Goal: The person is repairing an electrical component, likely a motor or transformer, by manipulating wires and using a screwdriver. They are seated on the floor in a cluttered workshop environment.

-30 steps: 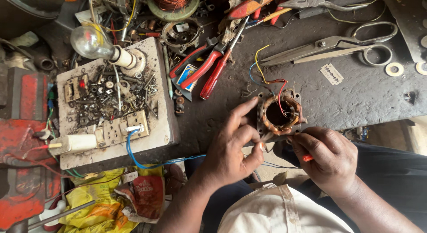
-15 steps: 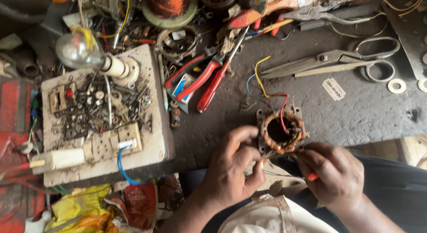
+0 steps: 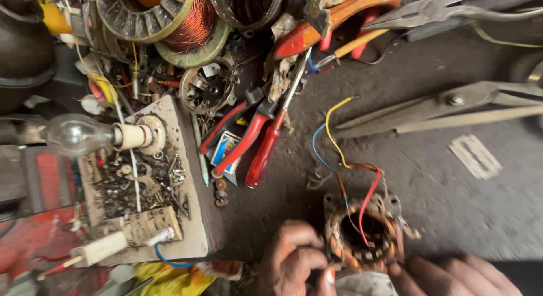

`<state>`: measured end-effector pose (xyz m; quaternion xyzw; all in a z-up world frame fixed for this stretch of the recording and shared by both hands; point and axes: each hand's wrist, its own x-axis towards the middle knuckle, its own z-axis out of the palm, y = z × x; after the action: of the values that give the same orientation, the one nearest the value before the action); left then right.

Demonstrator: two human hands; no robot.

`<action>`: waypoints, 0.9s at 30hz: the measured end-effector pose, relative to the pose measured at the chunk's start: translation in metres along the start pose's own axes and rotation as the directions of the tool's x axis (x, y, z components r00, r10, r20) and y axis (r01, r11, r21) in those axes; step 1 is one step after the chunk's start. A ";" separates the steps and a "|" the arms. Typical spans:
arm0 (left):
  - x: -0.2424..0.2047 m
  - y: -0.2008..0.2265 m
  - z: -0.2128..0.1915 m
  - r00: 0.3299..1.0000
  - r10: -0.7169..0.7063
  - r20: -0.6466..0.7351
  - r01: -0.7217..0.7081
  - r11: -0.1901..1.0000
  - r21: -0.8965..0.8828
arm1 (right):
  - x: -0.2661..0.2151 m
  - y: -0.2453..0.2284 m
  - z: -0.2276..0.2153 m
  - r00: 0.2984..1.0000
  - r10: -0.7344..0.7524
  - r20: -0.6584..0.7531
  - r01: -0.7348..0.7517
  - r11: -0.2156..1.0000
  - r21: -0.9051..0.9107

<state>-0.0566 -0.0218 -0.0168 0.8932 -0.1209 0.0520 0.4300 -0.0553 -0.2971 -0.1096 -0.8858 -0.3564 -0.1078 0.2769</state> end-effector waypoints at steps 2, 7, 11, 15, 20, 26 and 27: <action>-0.002 -0.010 -0.006 0.996 0.055 0.074 -0.053 0.998 -0.028 | -0.021 -0.003 0.018 0.992 0.023 0.123 -0.026 0.999 0.021; -0.001 -0.018 -0.007 0.993 0.083 0.083 -0.071 0.988 -0.135 | -0.069 -0.029 0.066 0.933 0.024 0.358 -0.062 0.993 0.096; 0.002 -0.014 -0.015 0.986 0.052 0.160 -0.030 0.990 -0.136 | -0.092 -0.045 0.090 0.886 0.021 0.464 -0.084 0.990 0.115; 0.004 -0.007 -0.025 0.964 0.008 0.267 0.017 0.996 -0.090 | -0.095 -0.063 0.112 0.878 0.006 0.479 -0.084 0.986 0.142; 0.013 -0.007 -0.029 0.945 0.050 0.324 -0.017 0.995 -0.103 | -0.097 -0.061 0.117 0.876 -0.005 0.481 -0.072 0.987 0.141; 0.017 0.000 -0.032 0.942 0.061 0.331 -0.033 0.996 -0.088 | -0.083 -0.007 0.065 0.931 -0.042 0.364 0.011 0.996 0.088; 0.019 0.002 -0.033 0.942 0.061 0.331 -0.037 0.996 -0.079 | -0.073 0.000 0.053 0.950 -0.054 0.309 0.032 0.997 0.076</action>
<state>-0.0385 -0.0009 0.0092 0.8698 -0.2158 -0.0931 0.4337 -0.1084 -0.3083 -0.1811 -0.8735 -0.4182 0.0395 0.2458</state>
